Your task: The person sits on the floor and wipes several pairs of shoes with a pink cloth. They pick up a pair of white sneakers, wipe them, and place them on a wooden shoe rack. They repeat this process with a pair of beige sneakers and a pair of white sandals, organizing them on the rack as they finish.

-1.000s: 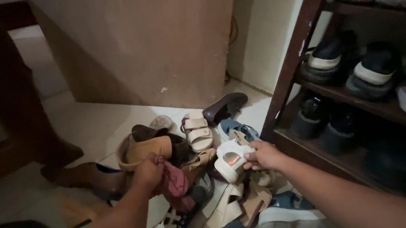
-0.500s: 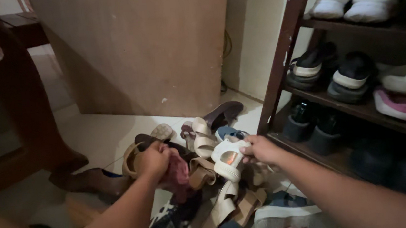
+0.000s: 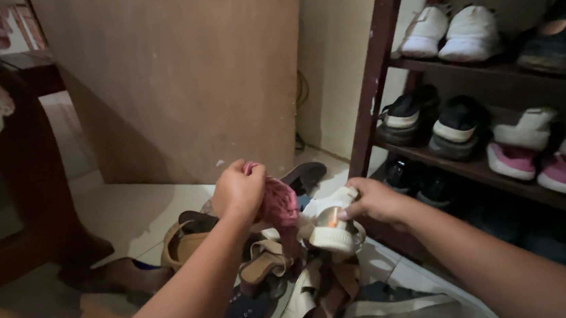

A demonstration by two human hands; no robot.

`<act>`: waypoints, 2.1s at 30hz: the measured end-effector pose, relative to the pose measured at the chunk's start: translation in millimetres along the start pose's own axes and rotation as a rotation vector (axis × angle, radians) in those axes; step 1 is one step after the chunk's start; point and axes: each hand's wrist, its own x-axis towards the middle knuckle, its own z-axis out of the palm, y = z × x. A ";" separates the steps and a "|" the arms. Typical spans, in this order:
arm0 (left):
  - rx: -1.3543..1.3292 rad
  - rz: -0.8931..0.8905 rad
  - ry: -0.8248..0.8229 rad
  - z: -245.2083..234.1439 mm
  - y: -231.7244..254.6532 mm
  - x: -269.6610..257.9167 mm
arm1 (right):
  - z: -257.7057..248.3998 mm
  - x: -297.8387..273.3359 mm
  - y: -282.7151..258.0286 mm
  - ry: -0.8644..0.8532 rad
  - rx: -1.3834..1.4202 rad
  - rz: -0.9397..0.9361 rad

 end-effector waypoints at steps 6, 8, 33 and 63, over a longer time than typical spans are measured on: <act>-0.055 0.014 -0.125 23.9 -18.4 -28.5 | -1.8 -28.4 28.8 0.077 -0.149 -0.080; -0.021 0.003 -0.177 36.8 -34.0 -47.6 | 3.7 -43.3 30.7 0.151 -0.264 0.015; -0.915 -0.363 -0.539 146.0 -119.4 -65.0 | -3.7 -76.2 129.4 0.044 -0.399 0.362; -0.140 -0.148 -0.142 69.8 -9.4 -39.3 | -3.7 -114.4 -83.3 -0.230 0.563 -0.062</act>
